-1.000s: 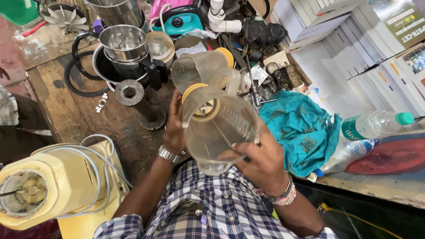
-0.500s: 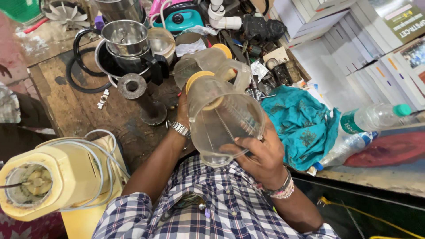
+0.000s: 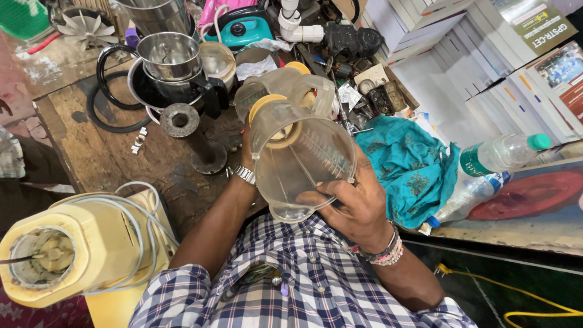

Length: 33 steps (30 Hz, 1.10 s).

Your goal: The person assembles a blender by inserting a blade assembly into a plastic jar, securing it with a yellow base, and tapping the base with a hammer to seat it. The person handles the blade assembly, jar, base, and hammer on a cluttered workbench.

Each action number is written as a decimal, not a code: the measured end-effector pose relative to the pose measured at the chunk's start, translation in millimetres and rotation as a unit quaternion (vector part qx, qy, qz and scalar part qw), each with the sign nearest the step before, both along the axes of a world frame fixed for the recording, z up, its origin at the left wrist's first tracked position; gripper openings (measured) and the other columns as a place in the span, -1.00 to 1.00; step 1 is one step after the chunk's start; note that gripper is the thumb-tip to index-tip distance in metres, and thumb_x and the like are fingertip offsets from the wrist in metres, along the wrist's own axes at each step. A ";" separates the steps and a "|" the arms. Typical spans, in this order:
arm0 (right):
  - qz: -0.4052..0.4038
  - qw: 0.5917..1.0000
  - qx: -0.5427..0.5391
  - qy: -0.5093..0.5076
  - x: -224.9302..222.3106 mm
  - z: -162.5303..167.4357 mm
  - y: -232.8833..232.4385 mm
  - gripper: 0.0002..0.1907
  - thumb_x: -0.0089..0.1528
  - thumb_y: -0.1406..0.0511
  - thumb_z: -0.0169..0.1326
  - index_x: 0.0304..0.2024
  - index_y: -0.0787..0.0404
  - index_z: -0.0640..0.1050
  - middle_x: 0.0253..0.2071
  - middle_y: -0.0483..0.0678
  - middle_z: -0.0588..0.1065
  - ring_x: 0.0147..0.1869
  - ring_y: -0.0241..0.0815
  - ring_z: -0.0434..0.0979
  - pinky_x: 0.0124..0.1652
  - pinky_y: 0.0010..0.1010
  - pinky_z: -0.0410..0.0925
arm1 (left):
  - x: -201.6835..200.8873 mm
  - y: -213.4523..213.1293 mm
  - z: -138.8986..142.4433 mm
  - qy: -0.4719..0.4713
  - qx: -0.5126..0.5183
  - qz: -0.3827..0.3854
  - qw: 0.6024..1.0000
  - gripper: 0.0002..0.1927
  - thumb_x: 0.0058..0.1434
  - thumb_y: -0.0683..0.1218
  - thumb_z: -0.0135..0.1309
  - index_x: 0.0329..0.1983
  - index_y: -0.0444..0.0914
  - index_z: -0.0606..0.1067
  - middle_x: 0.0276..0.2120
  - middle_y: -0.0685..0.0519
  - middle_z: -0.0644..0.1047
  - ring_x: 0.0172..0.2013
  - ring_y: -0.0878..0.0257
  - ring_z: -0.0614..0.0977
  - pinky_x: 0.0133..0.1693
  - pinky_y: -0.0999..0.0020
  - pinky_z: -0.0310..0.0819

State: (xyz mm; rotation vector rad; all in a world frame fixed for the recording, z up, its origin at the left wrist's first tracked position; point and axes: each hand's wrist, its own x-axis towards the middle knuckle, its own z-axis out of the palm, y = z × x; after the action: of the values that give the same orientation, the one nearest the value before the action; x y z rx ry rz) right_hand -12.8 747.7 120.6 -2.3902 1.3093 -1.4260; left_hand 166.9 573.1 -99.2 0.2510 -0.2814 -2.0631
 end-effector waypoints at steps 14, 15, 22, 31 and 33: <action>0.010 1.000 0.004 0.003 1.9 1.9 -0.1 -0.60 0.02 0.22 0.50 -0.34 0.30 0.55 0.32 0.48 0.29 0.36 0.34 0.48 0.13 -0.14 0.51 | 3.0 -11.5 -8.9 0.020 -0.040 0.011 0.999 -0.40 0.47 0.18 -0.25 0.27 -0.41 0.36 0.11 -0.23 0.54 0.06 -0.01 0.64 0.10 0.08 0.60; 0.010 1.000 0.005 0.002 2.1 2.0 -0.5 -0.60 0.02 0.22 0.50 -0.34 0.30 0.55 0.32 0.48 0.29 0.36 0.34 0.48 0.13 -0.15 0.51 | 3.6 -12.3 -8.4 0.041 -0.031 -0.007 0.999 -0.38 0.45 0.19 -0.26 0.24 -0.41 0.36 0.09 -0.24 0.54 0.04 -0.02 0.64 0.08 0.08 0.61; 0.001 1.000 -0.004 0.007 1.9 -4.2 -5.4 -0.59 0.02 0.21 0.50 -0.36 0.28 0.53 0.31 0.45 0.31 0.33 0.32 0.50 0.08 -0.18 0.53 | 9.0 -18.2 -13.3 -0.088 -0.140 0.054 0.985 -0.56 0.54 -0.06 -0.27 0.27 -0.48 0.35 0.12 -0.29 0.53 0.07 -0.04 0.63 0.12 0.07 0.57; 0.019 1.000 0.002 -0.002 -7.1 -1.1 -9.3 -0.57 0.04 0.19 0.51 -0.32 0.28 0.54 0.29 0.50 0.31 0.36 0.39 0.47 0.18 -0.10 0.47 | -11.7 -11.6 22.6 -0.048 -0.030 0.036 0.998 -0.36 0.37 0.18 -0.27 0.25 -0.41 0.35 0.07 -0.21 0.55 -0.03 0.02 0.65 -0.05 0.15 0.63; 0.020 1.000 0.002 -0.016 -11.2 -5.1 -10.7 -0.57 0.05 0.18 0.51 -0.31 0.28 0.55 0.30 0.49 0.31 0.37 0.37 0.47 0.20 -0.09 0.47 | -9.0 -3.4 41.7 -0.055 -0.004 0.041 0.998 -0.31 0.33 0.24 -0.27 0.25 -0.39 0.35 0.06 -0.19 0.55 -0.05 0.03 0.66 -0.09 0.16 0.65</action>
State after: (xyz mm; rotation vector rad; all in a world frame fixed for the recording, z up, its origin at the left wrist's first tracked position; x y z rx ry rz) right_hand -24.0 737.0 115.4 -2.3668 1.2493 -1.4448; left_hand 157.9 569.6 -57.4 0.3664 -0.3419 -1.9705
